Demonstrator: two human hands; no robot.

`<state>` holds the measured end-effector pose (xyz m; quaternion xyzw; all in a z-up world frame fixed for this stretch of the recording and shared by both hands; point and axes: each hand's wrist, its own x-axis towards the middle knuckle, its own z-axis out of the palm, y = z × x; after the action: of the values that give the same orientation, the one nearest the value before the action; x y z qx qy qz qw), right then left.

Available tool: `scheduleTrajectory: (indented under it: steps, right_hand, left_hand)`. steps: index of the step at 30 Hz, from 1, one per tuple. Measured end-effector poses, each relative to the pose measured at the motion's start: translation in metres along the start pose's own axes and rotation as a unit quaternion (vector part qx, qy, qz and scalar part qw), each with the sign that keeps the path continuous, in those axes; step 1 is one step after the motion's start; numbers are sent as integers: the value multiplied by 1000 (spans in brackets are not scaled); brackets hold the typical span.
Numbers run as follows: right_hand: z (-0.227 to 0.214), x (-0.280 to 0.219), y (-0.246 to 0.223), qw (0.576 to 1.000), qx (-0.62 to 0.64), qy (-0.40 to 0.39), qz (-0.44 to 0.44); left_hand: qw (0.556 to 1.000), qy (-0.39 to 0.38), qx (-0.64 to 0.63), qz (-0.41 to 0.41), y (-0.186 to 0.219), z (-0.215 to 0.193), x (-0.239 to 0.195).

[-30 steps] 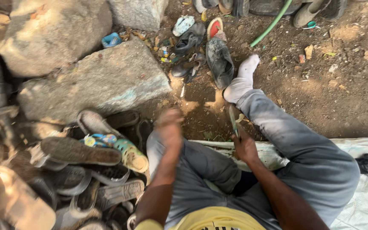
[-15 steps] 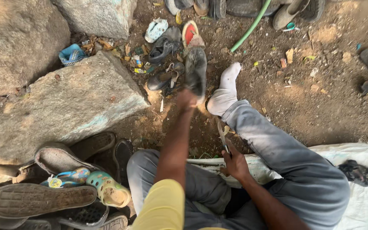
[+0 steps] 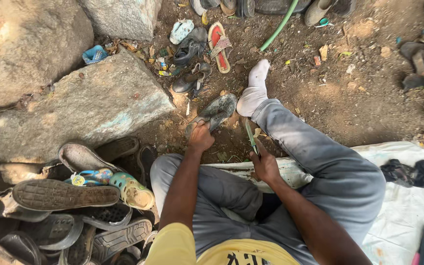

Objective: The person sits on the ground and uses a knife to cut and separate the sole from several worn shoes. They handle multiple shoes one at a time, prying and slicing the sole material, then place the processed shoes aside.

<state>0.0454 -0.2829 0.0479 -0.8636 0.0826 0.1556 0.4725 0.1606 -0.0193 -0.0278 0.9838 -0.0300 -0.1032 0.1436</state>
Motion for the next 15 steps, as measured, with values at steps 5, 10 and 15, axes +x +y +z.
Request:
scheduleTrajectory:
  steps: [5, 10, 15]
  right_hand:
    - [1, -8, -8, 998, -37, 28, -48]
    - [10, -30, -20, 986, 28, 50, -155]
    - [20, -42, -22, 987, -20, 38, -154]
  left_hand:
    - [998, -9, 33, 59, 11, -19, -18]
    - [978, 0, 109, 177, 18, 57, 5]
    - [988, 28, 64, 141, 5, 93, 21]
